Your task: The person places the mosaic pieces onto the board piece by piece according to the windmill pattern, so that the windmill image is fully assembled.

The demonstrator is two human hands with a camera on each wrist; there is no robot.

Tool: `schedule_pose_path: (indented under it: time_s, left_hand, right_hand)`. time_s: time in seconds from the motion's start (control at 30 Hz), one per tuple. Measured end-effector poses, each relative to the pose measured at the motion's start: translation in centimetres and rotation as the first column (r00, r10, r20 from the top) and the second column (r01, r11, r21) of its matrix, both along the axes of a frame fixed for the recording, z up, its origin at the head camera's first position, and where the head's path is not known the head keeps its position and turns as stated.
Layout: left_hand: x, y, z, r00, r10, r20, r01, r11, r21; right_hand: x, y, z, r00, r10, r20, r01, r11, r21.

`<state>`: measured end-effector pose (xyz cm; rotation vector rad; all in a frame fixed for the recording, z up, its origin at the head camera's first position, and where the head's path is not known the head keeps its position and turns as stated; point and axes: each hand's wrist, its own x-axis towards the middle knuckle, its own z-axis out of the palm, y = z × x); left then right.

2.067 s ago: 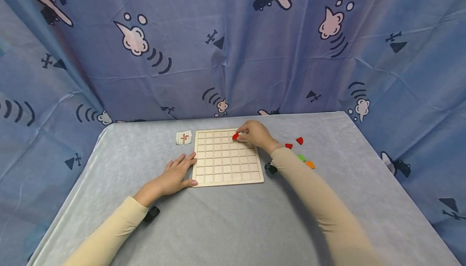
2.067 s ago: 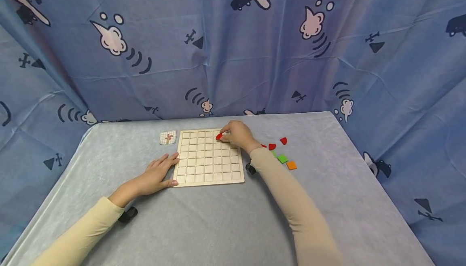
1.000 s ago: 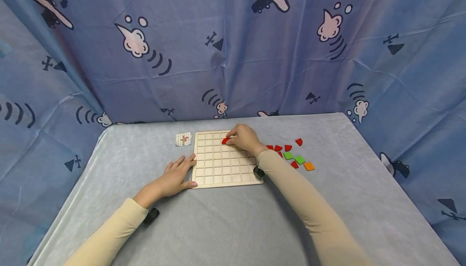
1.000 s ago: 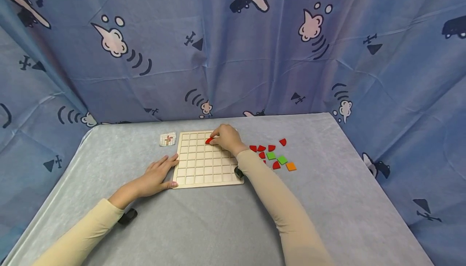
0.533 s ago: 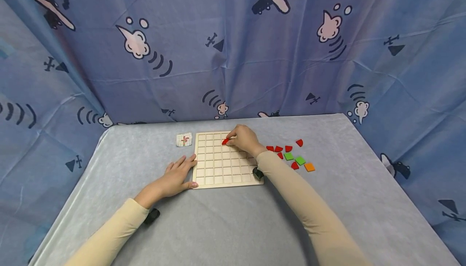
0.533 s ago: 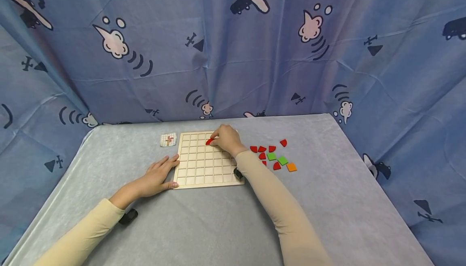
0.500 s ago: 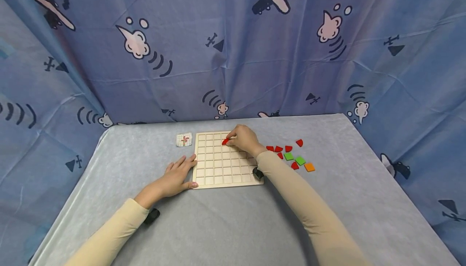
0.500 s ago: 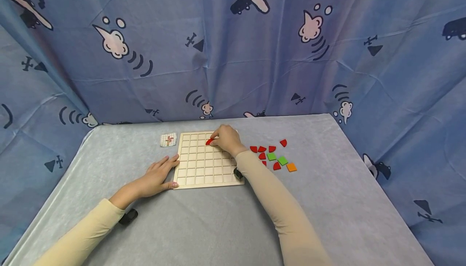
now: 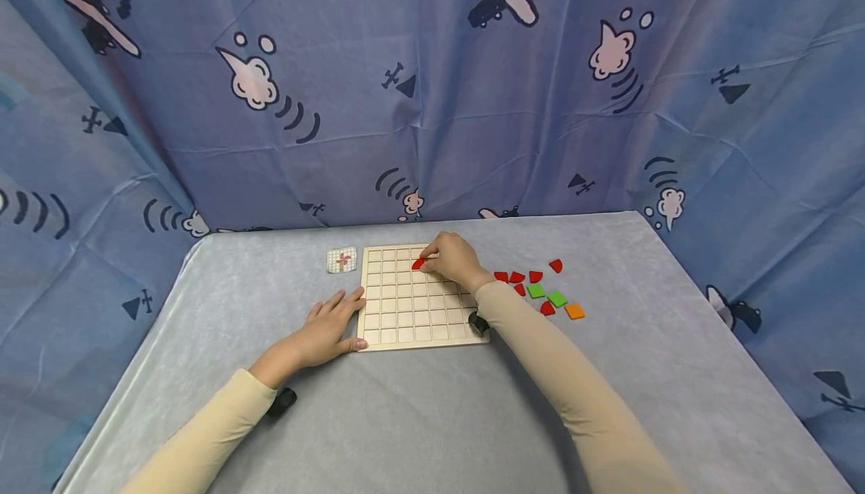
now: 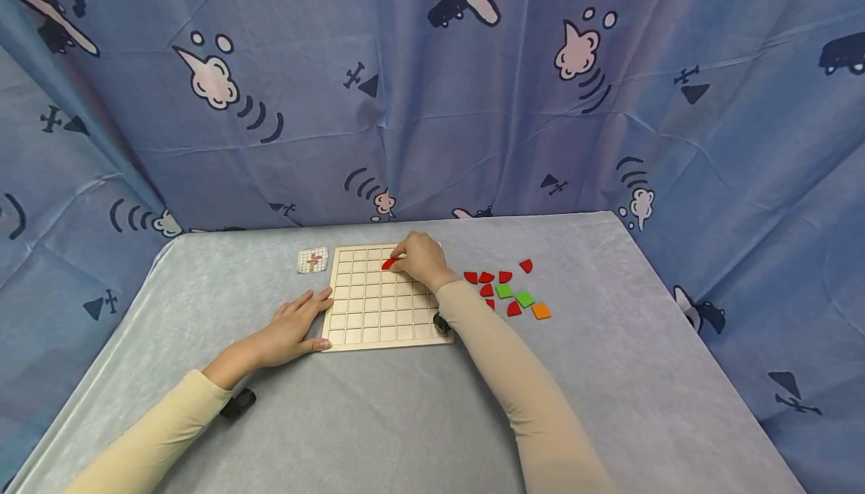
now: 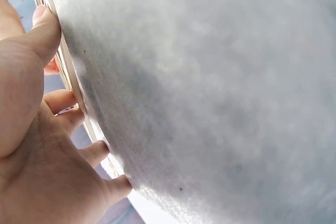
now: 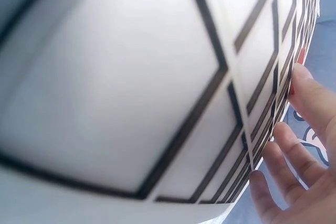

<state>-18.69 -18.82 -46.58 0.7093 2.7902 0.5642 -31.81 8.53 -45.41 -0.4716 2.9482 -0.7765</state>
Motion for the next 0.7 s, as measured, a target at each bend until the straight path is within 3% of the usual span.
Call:
schedule_pose_path:
  time_s: [0.7]
  left_hand:
    - [-0.02, -0.24, -0.39, 1.000, -0.006, -0.009, 0.006, 1.000, 0.008]
  right_hand:
    - [0.09, -0.01, -0.34, 1.000, -0.012, -0.001, 0.012, 1.000, -0.014]
